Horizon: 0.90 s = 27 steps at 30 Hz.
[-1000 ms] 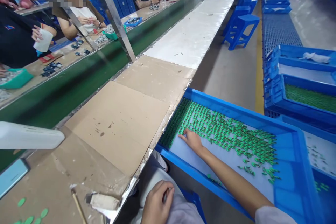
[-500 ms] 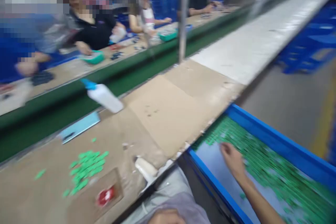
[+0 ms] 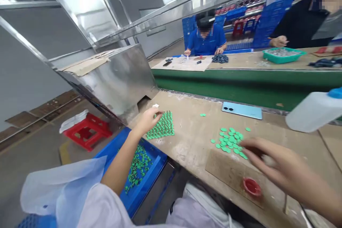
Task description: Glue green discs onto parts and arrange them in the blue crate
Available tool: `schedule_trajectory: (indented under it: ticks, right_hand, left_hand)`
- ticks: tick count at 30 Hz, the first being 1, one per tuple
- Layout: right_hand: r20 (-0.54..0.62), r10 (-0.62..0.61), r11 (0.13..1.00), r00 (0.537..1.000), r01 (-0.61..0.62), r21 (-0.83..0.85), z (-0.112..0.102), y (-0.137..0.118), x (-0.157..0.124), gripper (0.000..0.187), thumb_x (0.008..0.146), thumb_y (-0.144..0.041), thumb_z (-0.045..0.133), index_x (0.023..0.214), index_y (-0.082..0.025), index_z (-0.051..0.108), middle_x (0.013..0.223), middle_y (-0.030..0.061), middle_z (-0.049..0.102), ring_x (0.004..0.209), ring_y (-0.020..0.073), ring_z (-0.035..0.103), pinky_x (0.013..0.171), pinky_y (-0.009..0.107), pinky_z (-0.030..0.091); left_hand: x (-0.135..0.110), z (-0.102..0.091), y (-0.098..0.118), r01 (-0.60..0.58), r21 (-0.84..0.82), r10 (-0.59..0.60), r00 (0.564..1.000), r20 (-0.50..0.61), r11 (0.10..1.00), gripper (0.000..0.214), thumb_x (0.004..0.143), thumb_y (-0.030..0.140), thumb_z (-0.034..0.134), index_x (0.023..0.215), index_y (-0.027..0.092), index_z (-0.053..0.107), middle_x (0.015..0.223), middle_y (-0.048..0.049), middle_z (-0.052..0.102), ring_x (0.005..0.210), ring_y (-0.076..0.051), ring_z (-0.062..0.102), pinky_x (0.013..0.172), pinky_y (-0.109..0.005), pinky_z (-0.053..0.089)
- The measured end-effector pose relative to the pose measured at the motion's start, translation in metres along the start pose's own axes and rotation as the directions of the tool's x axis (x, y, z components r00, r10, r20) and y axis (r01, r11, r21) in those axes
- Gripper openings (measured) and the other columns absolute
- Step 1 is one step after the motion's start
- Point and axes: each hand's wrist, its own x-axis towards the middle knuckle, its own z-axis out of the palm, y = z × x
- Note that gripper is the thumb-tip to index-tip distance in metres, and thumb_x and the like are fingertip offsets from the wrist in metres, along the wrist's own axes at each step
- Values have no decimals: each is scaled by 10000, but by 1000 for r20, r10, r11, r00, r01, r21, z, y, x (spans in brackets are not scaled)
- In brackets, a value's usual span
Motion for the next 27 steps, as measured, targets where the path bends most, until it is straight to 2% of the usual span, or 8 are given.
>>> schedule_trajectory:
  ticks: [3,5,7,9,12,16,20,27]
  right_hand:
    - [248,-50,995,968,27,95,71,-27,90,205,937,-302,487,986,-214,665,901,78,726,753,202,670,680,324,536]
    - [335,-22,995,942,-11,97,116,-38,131,194,908,-259,507,986,-176,665,862,73,723,744,187,655,683,297,505]
    - [374,16,995,927,-51,83,151,-41,155,194,894,-228,527,1006,-162,671,880,70,727,761,176,647,702,276,478]
    - [398,52,994,916,-84,63,173,-41,165,195,893,-221,549,1029,-161,677,890,64,727,767,169,642,711,266,457]
    - [409,73,996,909,-88,16,190,-41,168,204,899,-241,584,1063,-161,676,873,57,718,761,172,634,707,264,437]
    - [413,77,994,908,-39,-101,199,-49,169,193,893,-199,598,1063,-143,669,951,97,711,853,196,651,756,270,437]
    - [435,103,976,895,-8,-216,205,-55,172,181,915,-145,534,1054,-123,650,1062,141,698,962,224,654,826,284,441]
    - [466,91,954,880,57,-295,201,-52,171,209,948,-98,444,1018,-116,640,1058,142,688,931,206,661,803,270,441]
  left_hand:
    - [11,18,-28,-120,-44,127,973,193,992,188,919,136,542,955,181,721,991,-58,735,952,-181,672,866,-297,519]
    - [15,32,-37,-173,-90,191,943,271,981,190,916,117,562,960,192,731,989,-38,738,969,-166,670,896,-283,509]
    - [17,43,-42,-213,-117,240,915,324,970,191,909,96,576,974,183,733,998,-41,734,984,-168,664,908,-285,501]
    - [20,51,-48,-238,-129,269,897,352,963,189,905,81,581,978,169,732,1002,-49,726,996,-175,657,918,-296,493]
    - [25,56,-57,-262,-133,293,886,361,956,193,915,77,572,1002,156,724,1021,-62,713,1010,-182,648,927,-306,483]
    - [31,59,-66,-307,-138,336,865,373,942,179,927,93,574,1006,149,726,1039,-70,711,1023,-182,642,933,-300,474]
    - [35,66,-69,-367,-144,393,828,400,919,195,925,71,562,969,154,732,1002,-56,722,1009,-170,641,925,-281,467]
    - [41,73,-64,-446,-130,454,772,445,885,184,895,48,591,947,151,735,965,-51,734,1000,-179,632,919,-286,461]
